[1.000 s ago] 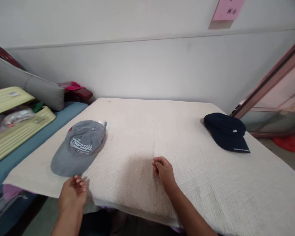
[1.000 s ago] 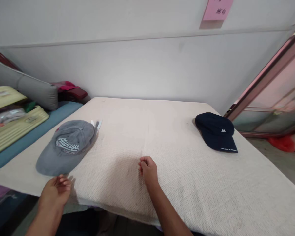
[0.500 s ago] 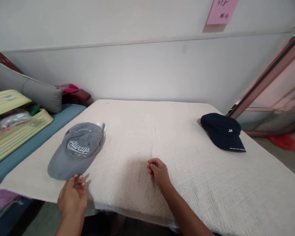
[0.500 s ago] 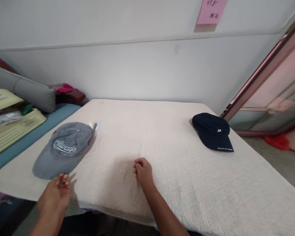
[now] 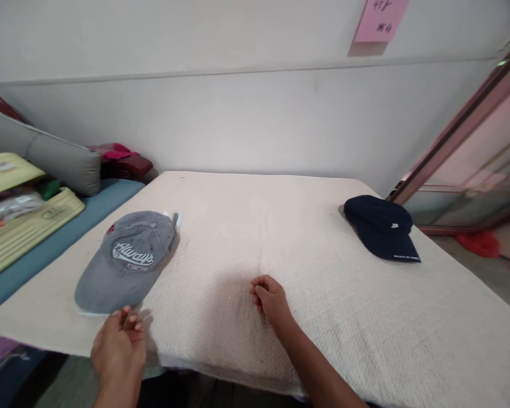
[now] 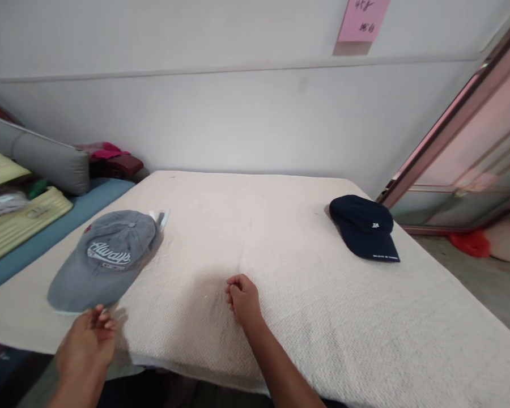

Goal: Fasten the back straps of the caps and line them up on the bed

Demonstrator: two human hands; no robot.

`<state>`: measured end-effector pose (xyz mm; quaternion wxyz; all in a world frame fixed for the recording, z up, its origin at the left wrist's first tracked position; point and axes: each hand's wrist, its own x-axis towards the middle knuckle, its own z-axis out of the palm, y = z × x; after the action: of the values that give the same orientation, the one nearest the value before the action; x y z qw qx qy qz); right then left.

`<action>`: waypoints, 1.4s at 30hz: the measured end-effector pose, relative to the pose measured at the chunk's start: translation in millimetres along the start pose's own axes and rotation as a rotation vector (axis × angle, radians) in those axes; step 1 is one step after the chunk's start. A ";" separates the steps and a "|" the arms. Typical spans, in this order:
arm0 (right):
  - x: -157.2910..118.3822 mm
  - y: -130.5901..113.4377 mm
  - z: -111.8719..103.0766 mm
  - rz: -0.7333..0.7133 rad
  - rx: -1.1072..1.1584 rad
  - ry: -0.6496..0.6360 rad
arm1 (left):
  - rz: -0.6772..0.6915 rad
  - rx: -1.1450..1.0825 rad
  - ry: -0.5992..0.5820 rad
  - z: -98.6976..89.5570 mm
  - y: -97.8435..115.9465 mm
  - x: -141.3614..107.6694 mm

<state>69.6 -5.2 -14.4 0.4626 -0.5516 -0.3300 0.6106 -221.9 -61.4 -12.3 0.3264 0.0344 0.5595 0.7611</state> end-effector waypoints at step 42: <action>-10.3 -61.4 -85.2 -0.078 0.482 -0.275 | -0.725 0.192 -1.045 91.8 -49.0 -125.9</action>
<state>165.0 -2.1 30.6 0.5546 -0.3245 -0.2560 0.7222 -62.4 -44.8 18.3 0.7879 0.2383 0.3685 0.4321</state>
